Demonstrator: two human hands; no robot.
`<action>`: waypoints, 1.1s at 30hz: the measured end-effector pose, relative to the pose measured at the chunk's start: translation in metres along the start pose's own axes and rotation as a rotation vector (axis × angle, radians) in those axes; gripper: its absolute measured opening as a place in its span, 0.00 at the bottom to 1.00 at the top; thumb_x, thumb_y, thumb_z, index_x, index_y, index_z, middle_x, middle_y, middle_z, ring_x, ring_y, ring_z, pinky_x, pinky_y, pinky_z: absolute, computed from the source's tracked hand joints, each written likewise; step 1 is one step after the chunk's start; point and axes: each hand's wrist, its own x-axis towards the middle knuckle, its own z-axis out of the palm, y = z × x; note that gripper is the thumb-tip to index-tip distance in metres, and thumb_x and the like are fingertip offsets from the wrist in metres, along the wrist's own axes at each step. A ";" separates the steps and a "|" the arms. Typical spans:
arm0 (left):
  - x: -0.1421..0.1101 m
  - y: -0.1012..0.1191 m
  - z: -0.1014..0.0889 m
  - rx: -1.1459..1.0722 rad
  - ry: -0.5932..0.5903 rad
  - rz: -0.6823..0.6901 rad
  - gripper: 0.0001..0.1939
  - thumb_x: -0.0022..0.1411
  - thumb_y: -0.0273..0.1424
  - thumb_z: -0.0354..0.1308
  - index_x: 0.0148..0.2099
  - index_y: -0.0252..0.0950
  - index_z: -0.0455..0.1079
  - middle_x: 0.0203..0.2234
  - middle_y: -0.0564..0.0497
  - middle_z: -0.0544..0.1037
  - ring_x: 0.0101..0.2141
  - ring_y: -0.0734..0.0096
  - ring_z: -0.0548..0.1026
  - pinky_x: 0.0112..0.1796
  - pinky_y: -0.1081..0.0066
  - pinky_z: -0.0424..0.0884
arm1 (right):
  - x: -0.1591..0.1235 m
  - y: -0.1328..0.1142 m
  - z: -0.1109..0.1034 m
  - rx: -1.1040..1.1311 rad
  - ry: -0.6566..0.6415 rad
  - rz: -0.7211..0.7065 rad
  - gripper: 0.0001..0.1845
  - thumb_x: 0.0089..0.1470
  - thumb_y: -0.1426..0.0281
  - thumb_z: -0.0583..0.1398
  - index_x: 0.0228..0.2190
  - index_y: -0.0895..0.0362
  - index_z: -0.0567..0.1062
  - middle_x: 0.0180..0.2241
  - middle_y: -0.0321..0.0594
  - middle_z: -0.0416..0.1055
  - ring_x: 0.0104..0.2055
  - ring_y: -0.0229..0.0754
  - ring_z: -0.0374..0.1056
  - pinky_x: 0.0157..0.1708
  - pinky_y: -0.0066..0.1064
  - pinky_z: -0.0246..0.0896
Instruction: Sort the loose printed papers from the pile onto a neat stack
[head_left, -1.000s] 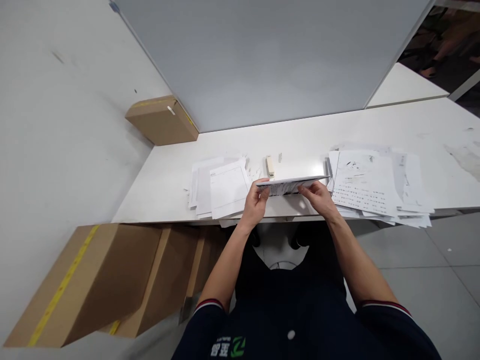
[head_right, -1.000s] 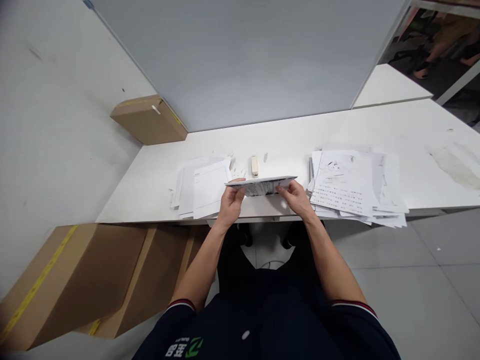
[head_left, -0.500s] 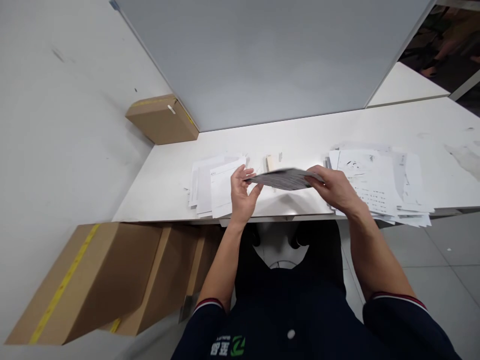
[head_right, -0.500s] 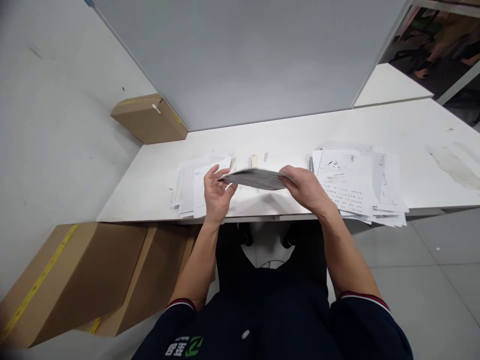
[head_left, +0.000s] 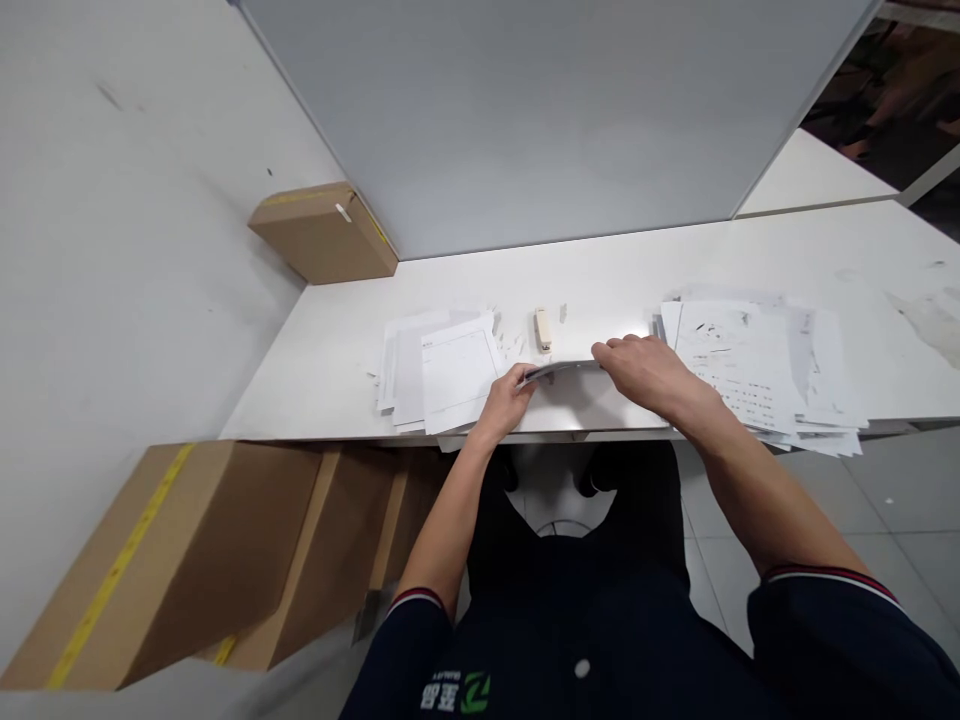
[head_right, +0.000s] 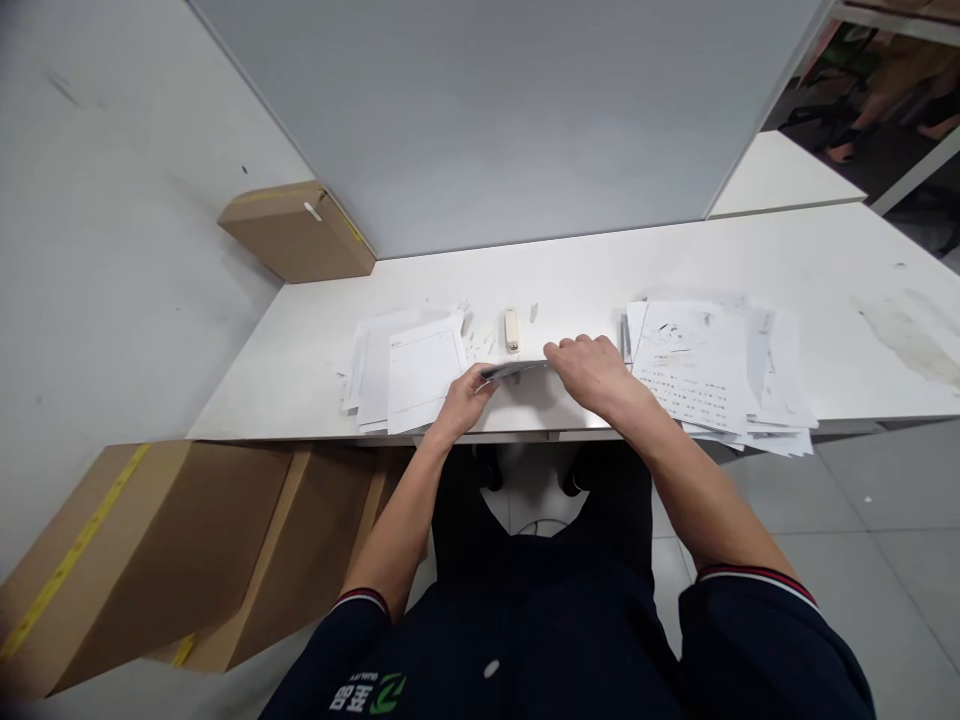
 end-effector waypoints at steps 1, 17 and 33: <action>0.000 0.000 0.001 0.007 -0.012 0.006 0.10 0.61 0.33 0.49 0.44 0.40 0.66 0.40 0.50 0.73 0.41 0.69 0.71 0.41 0.69 0.67 | 0.000 0.000 -0.001 0.004 -0.014 0.004 0.17 0.46 0.85 0.46 0.35 0.59 0.66 0.27 0.44 0.67 0.28 0.41 0.61 0.27 0.31 0.42; 0.000 0.008 0.000 0.012 0.128 0.067 0.10 0.62 0.35 0.47 0.39 0.37 0.67 0.27 0.52 0.72 0.30 0.72 0.70 0.34 0.71 0.66 | -0.011 0.002 -0.007 0.148 0.073 0.012 0.10 0.52 0.77 0.48 0.31 0.57 0.67 0.19 0.39 0.65 0.20 0.38 0.57 0.23 0.30 0.43; 0.013 0.001 -0.005 0.349 0.239 0.117 0.15 0.62 0.27 0.43 0.49 0.35 0.65 0.40 0.45 0.72 0.42 0.64 0.67 0.44 0.63 0.64 | -0.025 0.005 0.110 1.678 -0.130 0.619 0.08 0.45 0.66 0.59 0.27 0.60 0.71 0.25 0.41 0.73 0.25 0.40 0.68 0.25 0.28 0.62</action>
